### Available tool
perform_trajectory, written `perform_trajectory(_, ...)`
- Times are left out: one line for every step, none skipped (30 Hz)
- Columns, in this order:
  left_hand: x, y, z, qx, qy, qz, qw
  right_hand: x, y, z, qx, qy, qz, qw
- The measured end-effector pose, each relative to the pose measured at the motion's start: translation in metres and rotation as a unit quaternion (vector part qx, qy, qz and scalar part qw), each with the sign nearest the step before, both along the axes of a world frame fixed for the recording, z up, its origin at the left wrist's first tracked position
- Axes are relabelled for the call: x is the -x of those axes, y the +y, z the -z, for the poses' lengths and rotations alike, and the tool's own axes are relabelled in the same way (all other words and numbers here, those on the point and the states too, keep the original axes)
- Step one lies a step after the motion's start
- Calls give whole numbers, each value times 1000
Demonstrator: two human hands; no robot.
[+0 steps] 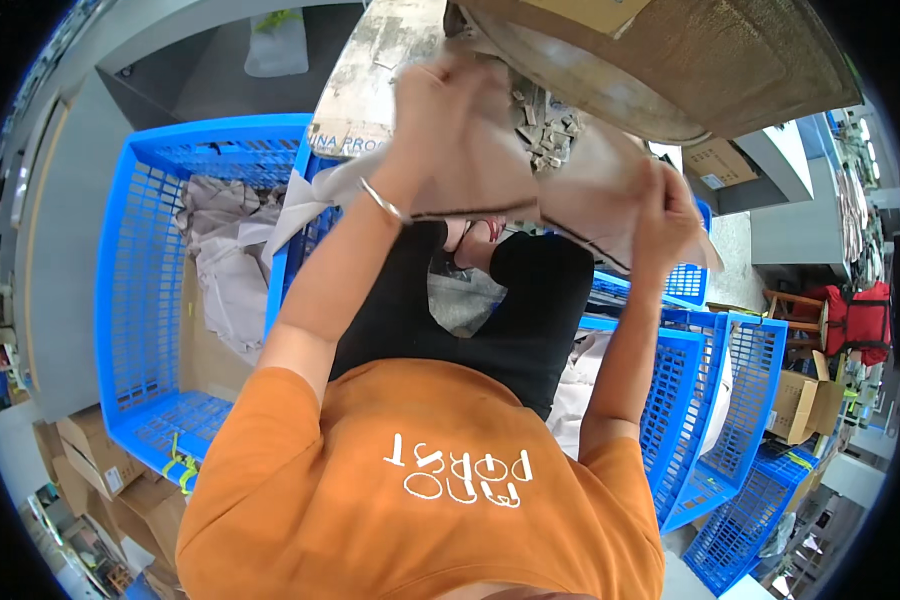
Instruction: The recorder is inspecting and processing pieces of fabric or garment components at a factory workstation.
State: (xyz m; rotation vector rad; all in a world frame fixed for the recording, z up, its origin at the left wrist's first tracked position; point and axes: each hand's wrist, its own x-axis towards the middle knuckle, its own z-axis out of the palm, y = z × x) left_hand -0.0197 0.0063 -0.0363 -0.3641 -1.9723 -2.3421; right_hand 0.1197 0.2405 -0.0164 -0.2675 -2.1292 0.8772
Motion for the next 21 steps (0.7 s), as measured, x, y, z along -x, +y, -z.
perform_trajectory(5,-9,-6,-47,-64,-23,997,-1,12,-3,-9,33,14,999)
perform_trajectory(6,-22,-12,27,-46,-54,997,-10,26,-6,-28,-3,45,999)
perform_trajectory(2,-29,-16,42,-12,-11,999,-25,40,-9,-55,-30,66,996)
perform_trajectory(-8,-33,-17,64,-9,17,998,-42,51,-7,-36,-66,87,993)
perform_trajectory(-22,-35,-17,81,1,45,996,-60,62,-3,-30,-95,99,990)
perform_trajectory(-37,-32,-16,142,13,29,989,-79,74,1,-55,-130,143,980)
perform_trajectory(-55,-33,-13,220,51,21,974,-98,84,7,-91,-155,176,968)
perform_trajectory(-72,-31,-10,235,73,20,969,-119,93,12,-107,-197,214,951)
perform_trajectory(-87,-25,-7,208,100,20,973,-141,101,17,-139,-218,231,938)
perform_trajectory(-100,-22,-4,225,122,42,966,-161,104,23,-162,-208,258,929)
perform_trajectory(-110,-17,-2,237,162,50,957,-178,106,30,-166,-197,291,922)
perform_trajectory(-118,-12,1,249,200,59,946,-193,105,34,-214,-175,301,913)
perform_trajectory(-127,-5,3,267,233,72,932,-208,99,38,-238,-164,326,900)
perform_trajectory(-136,2,5,249,240,73,935,-217,89,43,-250,-156,354,887)
perform_trajectory(-146,11,8,248,238,86,935,-220,74,48,-261,-132,298,909)
perform_trajectory(-155,19,10,248,237,103,934,-222,54,54,-260,-111,244,928)
perform_trajectory(-163,27,13,235,269,114,927,-223,30,59,-257,-92,191,943)
perform_trajectory(-174,34,16,231,285,121,922,-223,-3,68,-305,-125,174,928)
perform_trajectory(-184,41,18,247,294,142,912,-215,-29,71,-381,-109,115,911)
perform_trajectory(-194,46,20,246,328,150,900,-208,-56,75,-406,-145,-2,902)
perform_trajectory(-205,50,20,246,331,166,896,-194,-83,81,-326,-255,-65,908)
